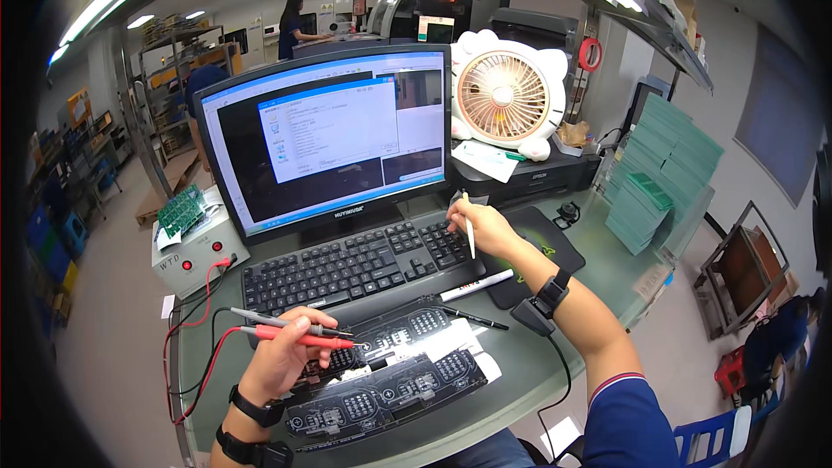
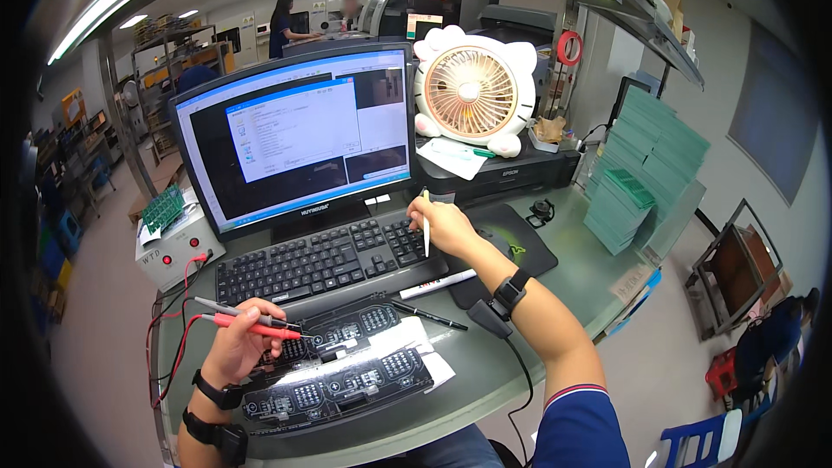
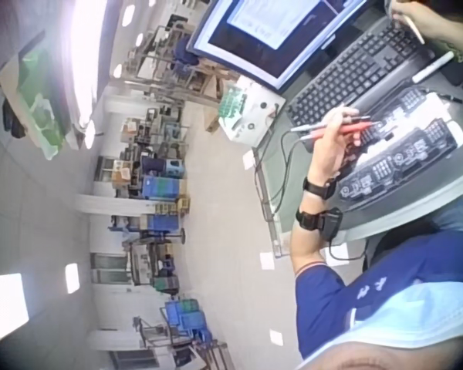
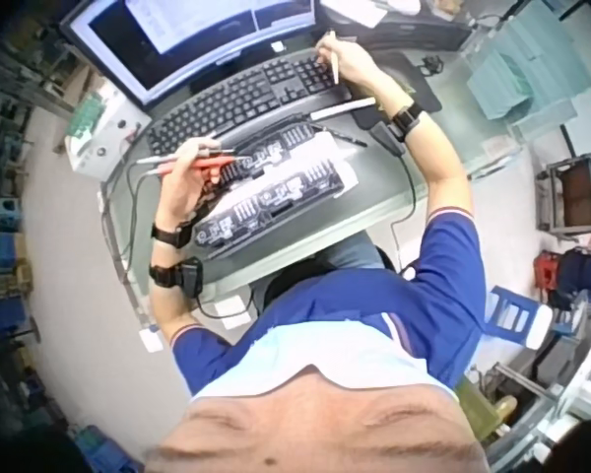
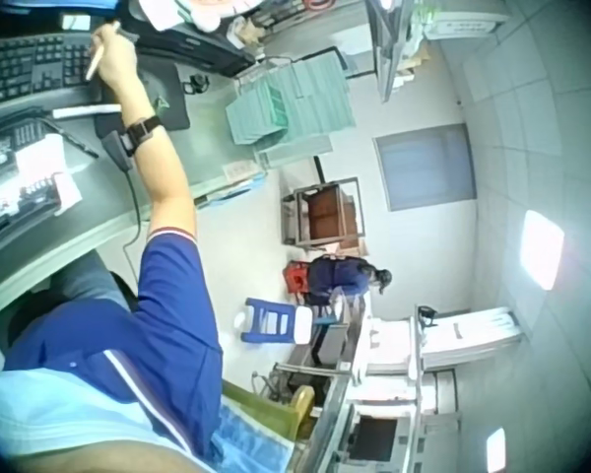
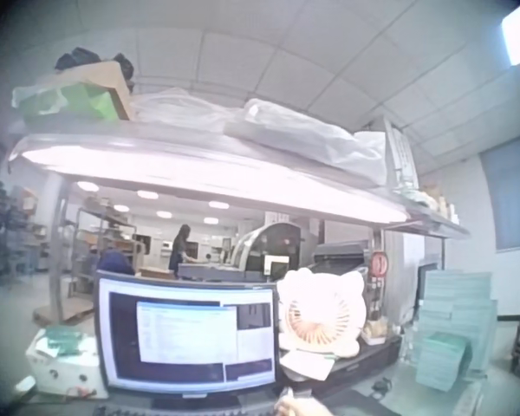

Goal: Test the electrical components of a circuit board using a multimeter and specialized testing tools while referencing a computer monitor.

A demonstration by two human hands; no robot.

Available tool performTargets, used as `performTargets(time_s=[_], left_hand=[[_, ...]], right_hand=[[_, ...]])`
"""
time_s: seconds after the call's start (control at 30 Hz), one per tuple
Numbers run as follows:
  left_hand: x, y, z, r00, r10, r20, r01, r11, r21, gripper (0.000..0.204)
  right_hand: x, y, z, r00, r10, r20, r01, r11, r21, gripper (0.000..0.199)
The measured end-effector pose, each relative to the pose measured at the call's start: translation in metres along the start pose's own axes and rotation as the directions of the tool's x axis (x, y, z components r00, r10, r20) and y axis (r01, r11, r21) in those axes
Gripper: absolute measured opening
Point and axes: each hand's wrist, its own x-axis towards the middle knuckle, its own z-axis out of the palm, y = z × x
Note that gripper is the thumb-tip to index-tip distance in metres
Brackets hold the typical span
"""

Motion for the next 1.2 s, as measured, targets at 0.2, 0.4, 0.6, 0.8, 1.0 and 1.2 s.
performTargets(time_s=[0.2,0.4,0.6,0.8,1.0,1.2], left_hand=[[0.004,0.000,0.001,1.000,0.004,0.013,-0.004,1.000,-0.026,0.032],[0.002,-0.002,-0.002,1.000,-0.004,0.024,0.005,1.000,-0.008,0.033],[0.003,0.000,-0.003,0.999,0.008,0.037,-0.007,1.000,-0.022,0.035],[0.005,0.000,-0.003,0.999,-0.009,0.047,0.011,0.999,-0.034,0.035],[0.005,0.001,0.000,1.000,-0.008,0.024,0.008,1.000,-0.021,0.036],[0.003,0.003,-0.003,0.997,-0.029,0.067,0.029,1.000,0.001,0.035]], right_hand=[[0.002,0.011,0.008,0.997,-0.075,0.025,0.078,0.991,-0.107,0.010],[-0.031,0.021,-0.021,0.963,0.168,-0.212,-0.151,0.984,0.094,0.011],[-0.078,0.044,-0.043,0.950,0.215,-0.227,-0.227,0.973,-0.027,0.027],[-0.099,0.052,-0.036,0.980,0.067,-0.186,-0.117,0.954,-0.274,0.041],[-0.102,0.064,-0.034,0.968,0.120,-0.220,-0.167,0.964,-0.206,0.041],[-0.102,0.063,-0.033,0.967,0.101,-0.233,-0.156,0.961,-0.229,0.040]])
